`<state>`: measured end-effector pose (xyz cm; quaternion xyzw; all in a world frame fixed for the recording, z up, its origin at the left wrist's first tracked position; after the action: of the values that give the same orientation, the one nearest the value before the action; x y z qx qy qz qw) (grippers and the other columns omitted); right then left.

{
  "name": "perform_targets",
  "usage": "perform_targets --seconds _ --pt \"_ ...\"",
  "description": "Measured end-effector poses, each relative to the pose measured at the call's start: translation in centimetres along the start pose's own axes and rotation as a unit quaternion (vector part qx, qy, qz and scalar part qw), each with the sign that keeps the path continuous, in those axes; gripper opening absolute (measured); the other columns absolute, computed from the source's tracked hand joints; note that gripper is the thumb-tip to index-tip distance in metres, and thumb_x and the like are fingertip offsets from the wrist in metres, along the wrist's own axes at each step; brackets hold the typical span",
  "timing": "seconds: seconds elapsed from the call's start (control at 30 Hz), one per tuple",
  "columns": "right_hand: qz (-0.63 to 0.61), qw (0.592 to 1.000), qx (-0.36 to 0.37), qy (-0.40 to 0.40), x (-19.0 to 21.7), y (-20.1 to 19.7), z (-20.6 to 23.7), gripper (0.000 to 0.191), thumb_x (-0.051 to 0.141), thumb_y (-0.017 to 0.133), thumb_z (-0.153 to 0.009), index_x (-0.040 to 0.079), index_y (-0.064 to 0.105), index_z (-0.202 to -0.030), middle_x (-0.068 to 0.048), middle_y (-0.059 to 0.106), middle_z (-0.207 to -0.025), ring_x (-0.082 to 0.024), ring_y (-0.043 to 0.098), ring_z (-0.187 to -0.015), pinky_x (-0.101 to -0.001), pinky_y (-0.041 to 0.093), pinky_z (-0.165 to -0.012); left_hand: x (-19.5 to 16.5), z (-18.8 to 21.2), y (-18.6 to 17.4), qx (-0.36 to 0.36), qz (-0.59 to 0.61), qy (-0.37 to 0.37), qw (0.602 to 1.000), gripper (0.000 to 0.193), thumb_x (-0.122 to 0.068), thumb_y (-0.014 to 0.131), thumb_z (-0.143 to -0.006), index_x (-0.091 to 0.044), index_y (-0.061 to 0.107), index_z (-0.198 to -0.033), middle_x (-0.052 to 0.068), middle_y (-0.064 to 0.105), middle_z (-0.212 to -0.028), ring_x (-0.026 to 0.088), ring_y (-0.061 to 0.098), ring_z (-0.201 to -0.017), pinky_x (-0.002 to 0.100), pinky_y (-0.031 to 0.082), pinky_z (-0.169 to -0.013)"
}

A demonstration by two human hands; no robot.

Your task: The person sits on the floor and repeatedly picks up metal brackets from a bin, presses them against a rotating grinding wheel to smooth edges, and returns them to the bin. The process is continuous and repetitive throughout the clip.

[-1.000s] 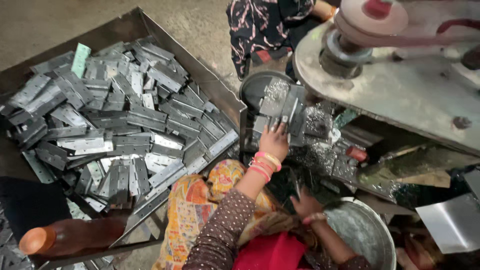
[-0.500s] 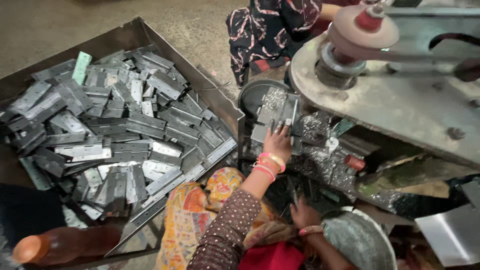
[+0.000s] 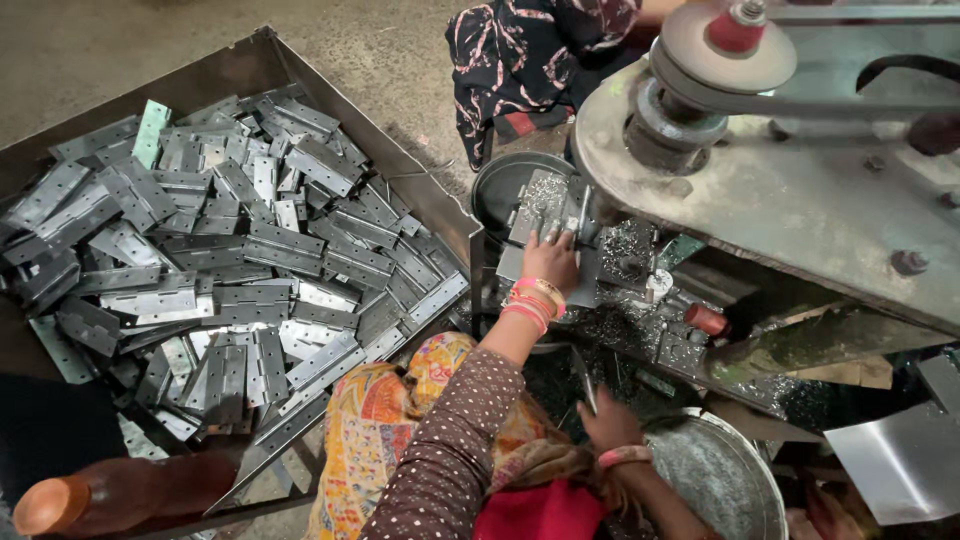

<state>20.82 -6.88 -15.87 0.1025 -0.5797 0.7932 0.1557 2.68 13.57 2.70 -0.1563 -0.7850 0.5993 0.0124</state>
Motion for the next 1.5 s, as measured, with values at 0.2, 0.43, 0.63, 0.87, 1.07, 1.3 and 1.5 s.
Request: perform_targets --seconds 0.2,0.43,0.63,0.87,1.07,1.3,1.5 --pt "0.078 0.997 -0.01 0.021 -0.5 2.5 0.4 0.062 0.052 0.056 -0.093 0.013 0.045 -0.14 -0.025 0.074 -0.086 -0.047 0.072 -0.082 -0.0595 0.056 -0.074 -0.4 0.3 0.3 0.054 -0.023 0.023 0.998 0.031 -0.025 0.055 -0.086 -0.018 0.078 -0.107 0.005 0.054 -0.143 0.026 0.048 -0.136 0.058 0.031 -0.111" --pt "0.072 0.995 0.068 -0.013 1.6 -2.0 -1.7 0.063 0.058 0.067 -0.089 0.005 0.054 -0.122 -0.027 0.072 -0.108 -0.047 0.069 -0.101 -0.0564 0.056 -0.086 -0.1 0.5 -0.1 0.052 -0.044 0.016 0.998 0.031 -0.024 0.053 -0.095 -0.018 0.078 -0.112 0.004 0.057 -0.144 0.023 0.051 -0.137 0.056 0.033 -0.117" --pt "0.083 0.994 0.067 -0.034 2.9 -4.9 -2.2 0.062 0.056 0.068 -0.088 0.004 0.054 -0.12 -0.025 0.073 -0.106 -0.045 0.071 -0.099 -0.0541 0.056 -0.086 0.3 0.8 -0.7 0.077 -0.033 0.003 0.996 0.032 -0.024 0.05 -0.097 -0.017 0.076 -0.115 0.003 0.055 -0.145 0.023 0.049 -0.139 0.054 0.033 -0.116" --pt "0.036 0.998 0.031 0.043 0.3 2.2 1.8 0.054 0.049 0.055 -0.097 0.009 0.047 -0.132 -0.025 0.075 -0.088 -0.048 0.073 -0.085 -0.0587 0.055 -0.075 -0.3 0.6 -1.8 0.08 -0.026 0.015 0.996 0.033 -0.024 0.053 -0.091 -0.02 0.077 -0.113 0.005 0.052 -0.15 0.024 0.049 -0.134 0.056 0.033 -0.111" --pt "0.01 0.999 0.038 0.016 2.0 -2.1 0.3 0.054 0.053 0.066 -0.091 0.009 0.054 -0.119 -0.025 0.073 -0.099 -0.046 0.071 -0.091 -0.0563 0.055 -0.078 0.5 1.1 -1.5 0.074 0.004 0.009 0.997 0.028 -0.021 0.053 -0.095 -0.018 0.08 -0.104 0.003 0.058 -0.146 0.022 0.053 -0.137 0.052 0.035 -0.118" --pt "-0.151 0.95 -0.255 -0.101 6.8 -14.9 3.9 0.047 0.033 0.075 -0.087 0.006 0.058 -0.121 -0.02 0.063 -0.112 -0.036 0.069 -0.089 -0.0474 0.054 -0.081 -4.0 11.2 -5.5 -0.065 0.003 0.071 0.995 0.027 -0.021 0.056 -0.092 -0.007 0.075 -0.105 0.014 0.062 -0.137 0.03 0.055 -0.132 0.054 0.035 -0.115" --pt "-0.094 0.93 -0.322 -0.151 7.9 -16.2 5.0 0.046 0.03 0.078 -0.087 0.004 0.06 -0.12 -0.019 0.06 -0.113 -0.038 0.063 -0.1 -0.0471 0.053 -0.086 -4.8 14.9 -11.0 -0.169 -0.006 0.144 0.975 0.024 -0.018 0.057 -0.089 -0.006 0.07 -0.106 0.013 0.065 -0.126 0.029 0.058 -0.125 0.054 0.037 -0.114"
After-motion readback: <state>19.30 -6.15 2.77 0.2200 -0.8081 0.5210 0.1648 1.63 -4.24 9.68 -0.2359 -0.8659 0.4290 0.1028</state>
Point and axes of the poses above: each hand's wrist, its own z-axis away from the middle knuckle, its own y-axis out of the palm, x = y × z, the point moved 10 cm from there along -z, towards the middle knuckle
